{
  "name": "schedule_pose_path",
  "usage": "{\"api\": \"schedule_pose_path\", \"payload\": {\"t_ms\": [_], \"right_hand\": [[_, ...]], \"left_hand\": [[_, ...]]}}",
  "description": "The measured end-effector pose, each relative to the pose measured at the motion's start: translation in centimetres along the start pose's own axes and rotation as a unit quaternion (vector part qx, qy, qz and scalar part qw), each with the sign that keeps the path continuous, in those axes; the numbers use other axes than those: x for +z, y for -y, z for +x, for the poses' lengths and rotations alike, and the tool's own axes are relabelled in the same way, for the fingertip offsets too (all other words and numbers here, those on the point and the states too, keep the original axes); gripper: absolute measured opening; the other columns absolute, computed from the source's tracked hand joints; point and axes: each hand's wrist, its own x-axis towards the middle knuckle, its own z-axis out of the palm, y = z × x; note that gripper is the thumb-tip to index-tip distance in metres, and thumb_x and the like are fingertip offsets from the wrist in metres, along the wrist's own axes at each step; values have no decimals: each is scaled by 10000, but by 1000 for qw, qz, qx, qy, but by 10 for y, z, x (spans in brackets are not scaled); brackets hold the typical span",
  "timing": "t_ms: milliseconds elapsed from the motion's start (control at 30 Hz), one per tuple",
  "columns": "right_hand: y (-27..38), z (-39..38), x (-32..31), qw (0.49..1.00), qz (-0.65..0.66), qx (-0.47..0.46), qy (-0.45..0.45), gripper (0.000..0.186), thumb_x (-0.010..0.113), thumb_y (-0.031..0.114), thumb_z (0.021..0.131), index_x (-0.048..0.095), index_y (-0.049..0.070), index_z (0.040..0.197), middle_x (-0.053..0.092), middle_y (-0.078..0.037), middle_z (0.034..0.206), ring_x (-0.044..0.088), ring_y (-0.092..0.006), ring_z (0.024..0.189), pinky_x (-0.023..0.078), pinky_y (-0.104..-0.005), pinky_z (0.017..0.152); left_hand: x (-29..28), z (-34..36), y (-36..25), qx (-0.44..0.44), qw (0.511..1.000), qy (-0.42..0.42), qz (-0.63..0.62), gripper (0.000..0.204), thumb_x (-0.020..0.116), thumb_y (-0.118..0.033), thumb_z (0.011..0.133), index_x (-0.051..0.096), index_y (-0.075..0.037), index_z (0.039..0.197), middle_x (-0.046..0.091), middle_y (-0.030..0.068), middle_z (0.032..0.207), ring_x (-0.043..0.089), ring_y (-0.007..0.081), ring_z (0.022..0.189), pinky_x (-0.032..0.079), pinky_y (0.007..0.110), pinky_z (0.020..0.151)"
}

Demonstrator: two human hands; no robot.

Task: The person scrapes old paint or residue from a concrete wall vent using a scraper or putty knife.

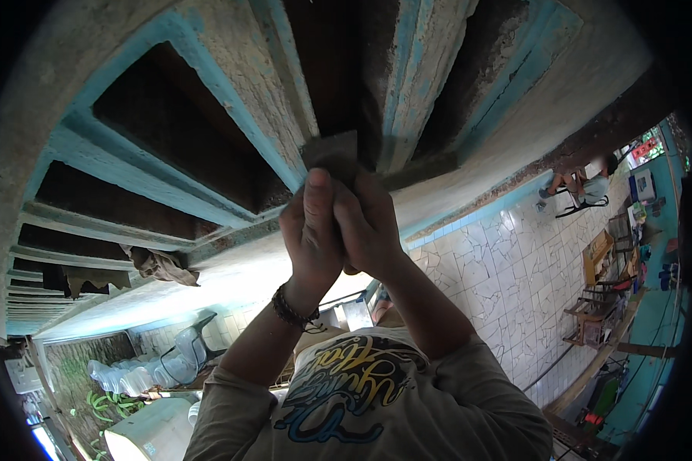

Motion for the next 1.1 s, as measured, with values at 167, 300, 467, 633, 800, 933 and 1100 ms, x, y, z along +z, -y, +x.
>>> {"api": "schedule_pose_path", "payload": {"t_ms": [167,300,467,633,800,933,1100], "right_hand": [[-16,-15,-2,999,-22,37,3,249,465,183,926,538,0,1079,634,-136,911,624,-191,835,487,-304,704],[-11,-7,0,993,-90,-80,-7,246,480,199,925,538,3,1062,630,-159,891,638,-216,811,492,-317,683],[-12,-4,-1,999,-19,-38,24,250,485,205,925,535,13,1078,628,-162,893,647,-235,816,496,-327,682],[-19,-17,-1,997,-73,-2,-3,262,482,202,925,535,17,1103,622,-160,910,631,-217,824,486,-306,701],[-9,-9,2,999,-28,-35,15,254,479,192,926,539,10,1093,621,-145,915,615,-199,826,482,-296,714],[-18,-15,-2,999,-47,-7,-4,253,476,189,927,538,4,1089,623,-132,915,609,-179,821,479,-298,706],[-17,-8,-1,999,-11,-38,-1,252,480,193,925,544,9,1084,625,-124,921,604,-168,830,480,-299,715]], "left_hand": [[4,-16,22,-27,998,-61,-22,499,361,-437,982,548,-36,751,546,-7,673,494,45,642,388,202,543],[3,-12,12,-30,998,-61,-12,487,339,-439,987,538,-69,742,518,-19,654,463,47,595,345,214,506],[-4,-8,10,-24,999,-22,5,499,340,-440,985,535,-66,720,520,-13,628,471,57,576,347,228,491],[-7,-18,24,-41,998,-54,2,487,357,-438,984,564,-61,754,540,-16,655,497,61,606,372,215,508],[-8,-12,16,-2,1000,0,-16,478,358,-428,987,568,-62,762,536,-22,658,488,55,605,376,210,509],[-1,-21,23,-71,994,-79,1,469,343,-418,993,560,-61,777,540,-19,710,478,44,657,378,209,558],[-5,-11,20,6,1000,0,6,480,328,-421,995,564,-43,819,538,-14,718,468,48,638,362,204,547]]}}
